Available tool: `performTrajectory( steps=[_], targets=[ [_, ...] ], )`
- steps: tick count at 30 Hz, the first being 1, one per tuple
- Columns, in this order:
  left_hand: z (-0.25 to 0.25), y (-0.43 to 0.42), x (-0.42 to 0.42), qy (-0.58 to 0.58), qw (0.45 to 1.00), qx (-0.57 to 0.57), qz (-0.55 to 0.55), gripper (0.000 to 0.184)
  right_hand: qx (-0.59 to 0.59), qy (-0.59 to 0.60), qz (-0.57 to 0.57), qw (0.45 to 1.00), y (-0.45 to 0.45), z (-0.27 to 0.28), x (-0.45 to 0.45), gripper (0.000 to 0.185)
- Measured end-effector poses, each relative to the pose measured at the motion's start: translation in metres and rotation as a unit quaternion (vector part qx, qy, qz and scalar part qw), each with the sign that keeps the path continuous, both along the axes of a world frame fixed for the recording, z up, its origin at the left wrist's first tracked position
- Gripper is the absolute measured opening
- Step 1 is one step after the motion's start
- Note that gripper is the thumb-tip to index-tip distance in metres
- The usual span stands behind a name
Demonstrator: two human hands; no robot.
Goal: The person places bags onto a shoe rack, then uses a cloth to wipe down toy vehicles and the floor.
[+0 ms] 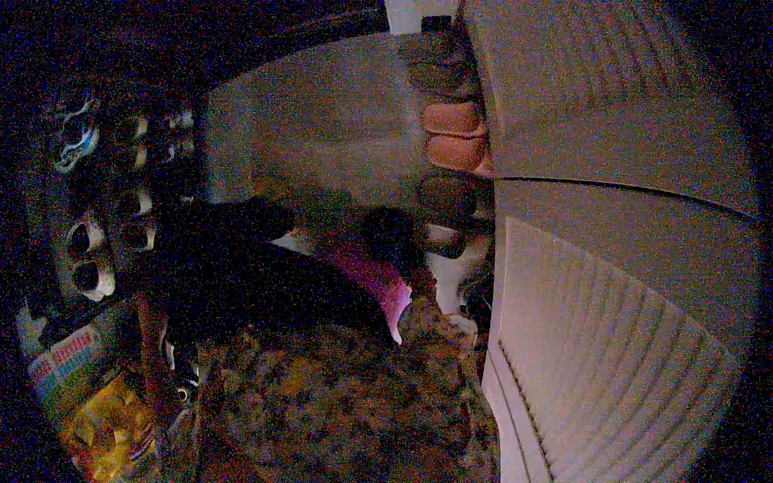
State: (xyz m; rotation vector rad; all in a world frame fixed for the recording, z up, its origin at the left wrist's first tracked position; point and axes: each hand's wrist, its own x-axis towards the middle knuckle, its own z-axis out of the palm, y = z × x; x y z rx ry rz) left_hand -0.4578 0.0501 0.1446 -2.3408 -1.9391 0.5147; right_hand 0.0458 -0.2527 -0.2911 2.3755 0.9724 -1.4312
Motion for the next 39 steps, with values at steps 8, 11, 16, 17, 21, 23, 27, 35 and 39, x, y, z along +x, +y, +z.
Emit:
performTrajectory(
  steps=[8,11,16,17,21,23,27,35,39],
  targets=[
    [0.020,-0.016,0.040,-0.024,0.999,-0.017,0.028,0.031,0.058,0.005,-0.025,0.998,0.006,0.007,0.007,0.039],
    [0.006,-0.026,0.029,0.041,0.998,0.034,0.014,0.033,0.110,0.011,-0.040,0.993,0.006,0.020,0.017,0.039],
    [0.000,-0.040,0.043,0.019,0.994,0.068,0.084,0.037,0.209,0.068,-0.081,0.972,0.043,0.077,0.032,0.039],
    [0.003,-0.040,0.056,0.033,0.995,0.053,0.074,0.038,0.221,0.079,-0.094,0.968,0.053,0.090,0.036,0.039],
    [0.033,-0.020,0.102,-0.129,0.979,-0.016,0.158,0.038,0.275,0.115,-0.120,0.947,0.117,0.167,0.053,0.039],
    [0.028,-0.008,0.112,-0.145,0.977,-0.014,0.156,0.038,0.325,0.128,-0.109,0.931,0.165,0.218,0.058,0.039],
    [-0.006,0.030,0.067,-0.339,0.929,-0.033,0.148,0.038,0.481,0.139,-0.010,0.865,0.301,0.353,0.020,0.039],
    [-0.089,0.053,0.026,-0.320,0.919,-0.184,0.141,0.047,0.632,0.327,0.142,0.688,0.511,0.584,-0.121,0.014],
    [-0.042,0.064,0.029,-0.363,0.913,-0.155,0.105,0.051,0.631,0.395,0.143,0.652,0.586,0.645,-0.225,0.016]
  ],
)
